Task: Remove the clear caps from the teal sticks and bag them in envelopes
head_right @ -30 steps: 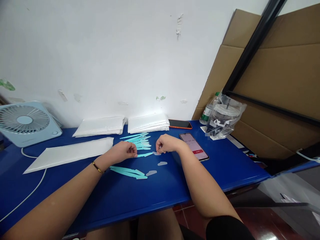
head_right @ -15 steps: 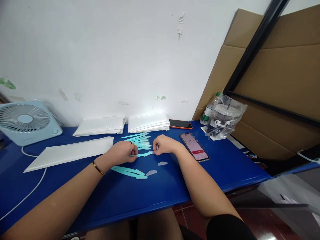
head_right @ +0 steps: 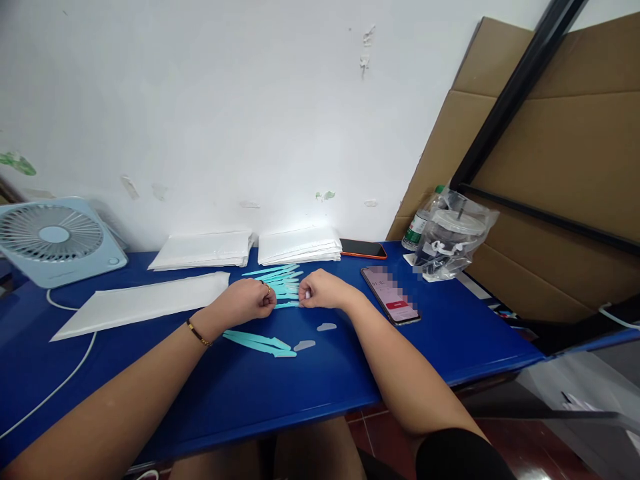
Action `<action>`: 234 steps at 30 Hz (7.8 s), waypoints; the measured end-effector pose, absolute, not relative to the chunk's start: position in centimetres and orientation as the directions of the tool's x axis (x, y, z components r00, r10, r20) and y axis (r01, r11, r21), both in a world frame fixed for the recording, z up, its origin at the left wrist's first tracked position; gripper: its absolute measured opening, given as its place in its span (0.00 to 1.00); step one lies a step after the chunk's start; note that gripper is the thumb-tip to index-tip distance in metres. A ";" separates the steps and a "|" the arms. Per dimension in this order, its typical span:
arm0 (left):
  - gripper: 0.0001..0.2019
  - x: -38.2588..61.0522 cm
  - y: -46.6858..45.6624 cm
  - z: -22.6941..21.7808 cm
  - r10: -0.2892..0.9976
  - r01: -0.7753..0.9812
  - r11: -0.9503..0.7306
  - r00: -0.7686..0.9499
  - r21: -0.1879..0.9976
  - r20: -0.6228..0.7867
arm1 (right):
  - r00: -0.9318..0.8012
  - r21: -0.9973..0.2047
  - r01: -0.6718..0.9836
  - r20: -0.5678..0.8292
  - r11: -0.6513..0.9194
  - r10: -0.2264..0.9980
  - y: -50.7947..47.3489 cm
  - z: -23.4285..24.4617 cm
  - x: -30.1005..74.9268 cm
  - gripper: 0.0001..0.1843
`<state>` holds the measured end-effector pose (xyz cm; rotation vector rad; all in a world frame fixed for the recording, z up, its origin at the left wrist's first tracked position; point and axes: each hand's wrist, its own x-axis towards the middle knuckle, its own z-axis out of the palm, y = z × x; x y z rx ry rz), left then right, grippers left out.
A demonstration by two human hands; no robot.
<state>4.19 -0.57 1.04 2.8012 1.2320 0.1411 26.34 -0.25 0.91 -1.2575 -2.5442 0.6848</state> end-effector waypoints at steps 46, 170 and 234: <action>0.06 3.9 -0.1 0.8 0.817 0.765 -0.558 0.575 0.322 0.049 | -0.600 -0.477 0.682 0.069 0.555 0.797 -1.1 1.4 25.8 0.08; 0.09 5.6 -1.4 1.1 0.875 0.883 -0.469 0.465 -0.004 0.136 | -0.135 -0.903 0.242 0.331 0.355 0.934 -1.0 0.3 22.6 0.26; 0.51 -0.9 -3.2 1.0 0.856 0.844 -0.505 0.516 0.182 -0.016 | -0.371 0.029 0.928 -0.012 0.371 0.929 -1.1 2.3 28.9 0.10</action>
